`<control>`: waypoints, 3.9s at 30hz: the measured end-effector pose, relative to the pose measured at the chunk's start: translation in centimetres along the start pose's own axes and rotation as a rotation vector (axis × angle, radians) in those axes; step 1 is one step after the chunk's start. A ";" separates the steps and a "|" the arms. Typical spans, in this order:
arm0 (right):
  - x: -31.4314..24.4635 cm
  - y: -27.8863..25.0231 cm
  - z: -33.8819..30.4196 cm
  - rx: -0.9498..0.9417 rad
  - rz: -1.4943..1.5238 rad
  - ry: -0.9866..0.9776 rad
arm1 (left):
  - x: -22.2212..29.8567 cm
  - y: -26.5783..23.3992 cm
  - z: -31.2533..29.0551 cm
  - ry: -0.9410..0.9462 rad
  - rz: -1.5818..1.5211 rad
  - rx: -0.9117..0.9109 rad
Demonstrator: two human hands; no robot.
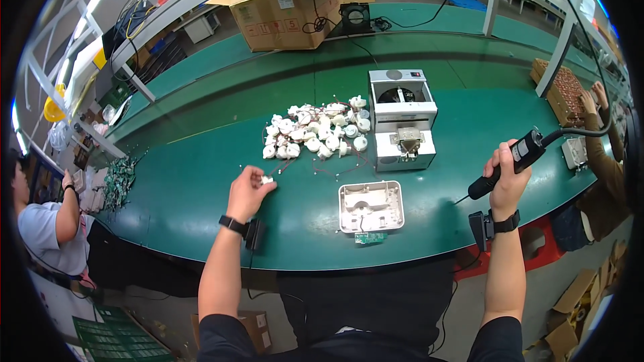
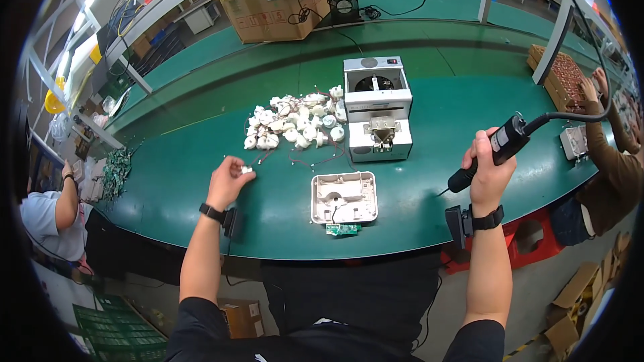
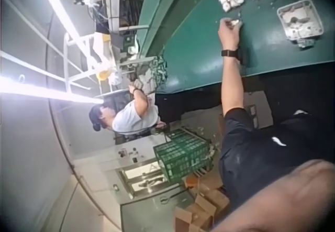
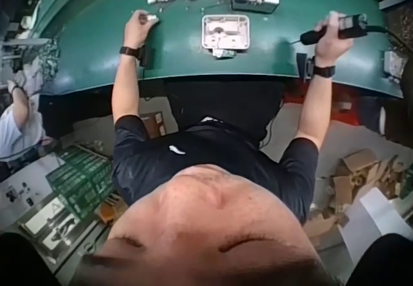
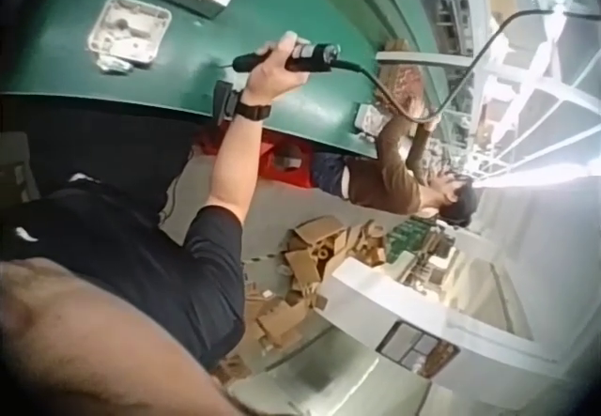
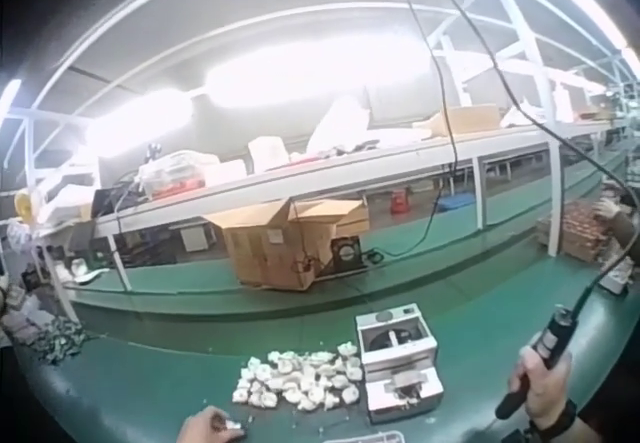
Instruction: The person assembles electronic devices by placing motors into plastic housings and securing them with screws using a power screwdriver. They pick up motors from a pile, position them inside the housings, and slide the completed units along the assembly line.
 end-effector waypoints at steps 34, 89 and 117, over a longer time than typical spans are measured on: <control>-0.4 2.3 0.2 -0.043 -0.079 0.031 | 17.3 4.7 -4.6 -0.035 -1.204 -0.360; -1.1 18.2 -5.2 -0.486 0.081 0.090 | 15.8 9.2 2.2 0.409 -0.622 -0.137; -5.3 17.1 1.1 -0.336 -0.063 -0.189 | 16.8 8.3 1.2 0.455 -0.544 -0.091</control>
Point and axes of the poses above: each hand's wrist, its own z-axis towards the middle knuckle, its own y-axis out of the palm, x = y × z, the point moved 5 cm from there along z, towards the middle knuckle, and after that the axes turned 11 degrees about y, right-handed, at the moved point
